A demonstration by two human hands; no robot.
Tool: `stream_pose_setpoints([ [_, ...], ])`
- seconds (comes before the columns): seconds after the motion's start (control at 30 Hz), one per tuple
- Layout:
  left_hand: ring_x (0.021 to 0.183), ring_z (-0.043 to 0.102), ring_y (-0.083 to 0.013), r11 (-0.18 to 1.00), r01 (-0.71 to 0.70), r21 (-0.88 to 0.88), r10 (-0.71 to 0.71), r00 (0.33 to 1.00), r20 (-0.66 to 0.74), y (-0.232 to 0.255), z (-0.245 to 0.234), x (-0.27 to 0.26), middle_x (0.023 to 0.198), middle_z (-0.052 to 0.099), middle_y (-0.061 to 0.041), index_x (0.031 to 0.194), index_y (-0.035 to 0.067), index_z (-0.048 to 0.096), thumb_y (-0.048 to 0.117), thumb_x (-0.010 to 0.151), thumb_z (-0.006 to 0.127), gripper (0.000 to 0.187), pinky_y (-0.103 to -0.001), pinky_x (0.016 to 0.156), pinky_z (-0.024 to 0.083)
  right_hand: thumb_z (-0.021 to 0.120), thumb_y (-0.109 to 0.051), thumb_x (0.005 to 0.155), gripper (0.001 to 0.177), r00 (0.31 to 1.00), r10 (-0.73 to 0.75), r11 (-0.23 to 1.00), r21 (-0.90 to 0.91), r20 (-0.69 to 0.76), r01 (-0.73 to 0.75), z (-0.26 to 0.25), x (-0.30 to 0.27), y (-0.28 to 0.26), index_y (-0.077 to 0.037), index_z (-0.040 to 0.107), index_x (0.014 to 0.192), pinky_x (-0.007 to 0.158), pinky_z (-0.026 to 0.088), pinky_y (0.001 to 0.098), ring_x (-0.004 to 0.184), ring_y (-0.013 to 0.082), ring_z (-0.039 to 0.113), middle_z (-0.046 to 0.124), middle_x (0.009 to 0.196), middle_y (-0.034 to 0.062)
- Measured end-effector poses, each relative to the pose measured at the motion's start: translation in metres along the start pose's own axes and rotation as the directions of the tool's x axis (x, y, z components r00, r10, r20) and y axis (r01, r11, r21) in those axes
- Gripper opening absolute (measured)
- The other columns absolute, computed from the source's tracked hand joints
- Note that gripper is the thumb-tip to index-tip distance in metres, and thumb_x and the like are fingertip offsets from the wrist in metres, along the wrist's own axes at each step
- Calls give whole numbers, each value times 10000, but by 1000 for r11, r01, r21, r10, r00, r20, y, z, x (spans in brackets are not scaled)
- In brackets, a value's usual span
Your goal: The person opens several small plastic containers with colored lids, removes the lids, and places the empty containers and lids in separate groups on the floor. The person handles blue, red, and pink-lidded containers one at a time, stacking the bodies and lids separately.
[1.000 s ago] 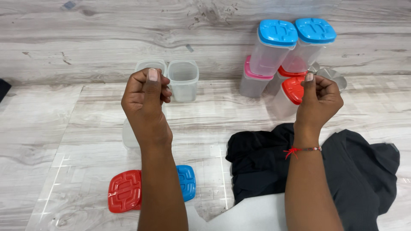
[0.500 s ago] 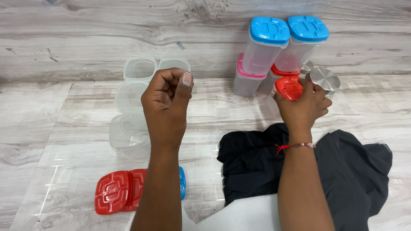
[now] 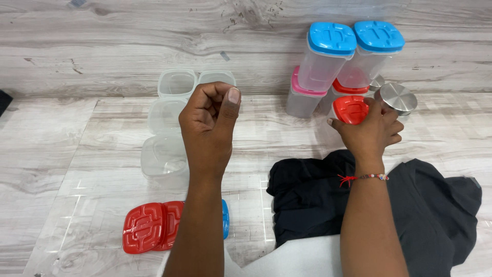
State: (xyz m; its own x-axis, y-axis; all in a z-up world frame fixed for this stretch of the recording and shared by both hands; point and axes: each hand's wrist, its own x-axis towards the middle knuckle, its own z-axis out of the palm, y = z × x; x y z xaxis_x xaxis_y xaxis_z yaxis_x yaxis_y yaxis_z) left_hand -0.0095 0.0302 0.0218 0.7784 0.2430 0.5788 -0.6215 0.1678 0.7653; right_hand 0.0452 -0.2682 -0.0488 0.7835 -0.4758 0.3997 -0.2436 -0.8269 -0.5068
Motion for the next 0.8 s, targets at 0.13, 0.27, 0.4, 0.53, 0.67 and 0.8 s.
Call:
stream_pose_setpoints([
  [0.13,796,590,-47,1000,-6,-6,5,1000,-5,0,-1,0,882,665,10,1030,62,681,208,1034,711,148,-206,719,508,969,-454,603,893,999,10,1000,-11,36,-9,-1,0,-1,-198,590,1371,1064,253,637,1298,491,340,443,1432,215],
  [0.27,780,567,-45,1000,-9,-3,9,1000,-4,0,-1,1,868,653,11,1031,58,686,214,1033,717,158,-202,709,491,972,-426,604,935,999,3,1000,30,48,-4,-12,1,-7,-162,566,1403,1024,302,643,1248,496,408,551,1351,193],
  [0.4,766,553,-40,1000,-13,-6,13,1000,11,-3,0,0,860,646,18,1032,61,685,231,1033,718,173,-201,697,480,942,-334,673,782,990,-80,944,327,114,39,-30,-4,-17,-48,594,1311,974,532,461,1199,304,656,662,1288,150],
  [0.53,749,549,-35,998,27,59,-29,999,30,-5,3,-1,835,629,28,1021,71,686,251,1024,725,184,-201,685,479,919,-178,713,787,969,-174,790,613,174,32,-43,-11,-37,5,549,1383,914,588,340,1171,241,676,660,1285,159],
  [0.67,769,578,-43,982,39,184,-62,991,121,-6,8,0,875,678,22,1054,78,691,295,983,737,233,-202,679,471,897,-146,701,811,938,-256,709,705,235,17,-48,-26,-56,5,529,1408,922,590,336,1163,235,678,655,1286,162],
  [0.8,798,619,-62,958,66,279,-124,973,196,-3,11,-3,922,714,7,1110,75,688,356,932,760,341,-225,699,500,930,-127,688,856,923,-324,729,677,209,103,-40,-30,-61,37,501,1411,927,590,313,1184,221,663,631,1303,157],
])
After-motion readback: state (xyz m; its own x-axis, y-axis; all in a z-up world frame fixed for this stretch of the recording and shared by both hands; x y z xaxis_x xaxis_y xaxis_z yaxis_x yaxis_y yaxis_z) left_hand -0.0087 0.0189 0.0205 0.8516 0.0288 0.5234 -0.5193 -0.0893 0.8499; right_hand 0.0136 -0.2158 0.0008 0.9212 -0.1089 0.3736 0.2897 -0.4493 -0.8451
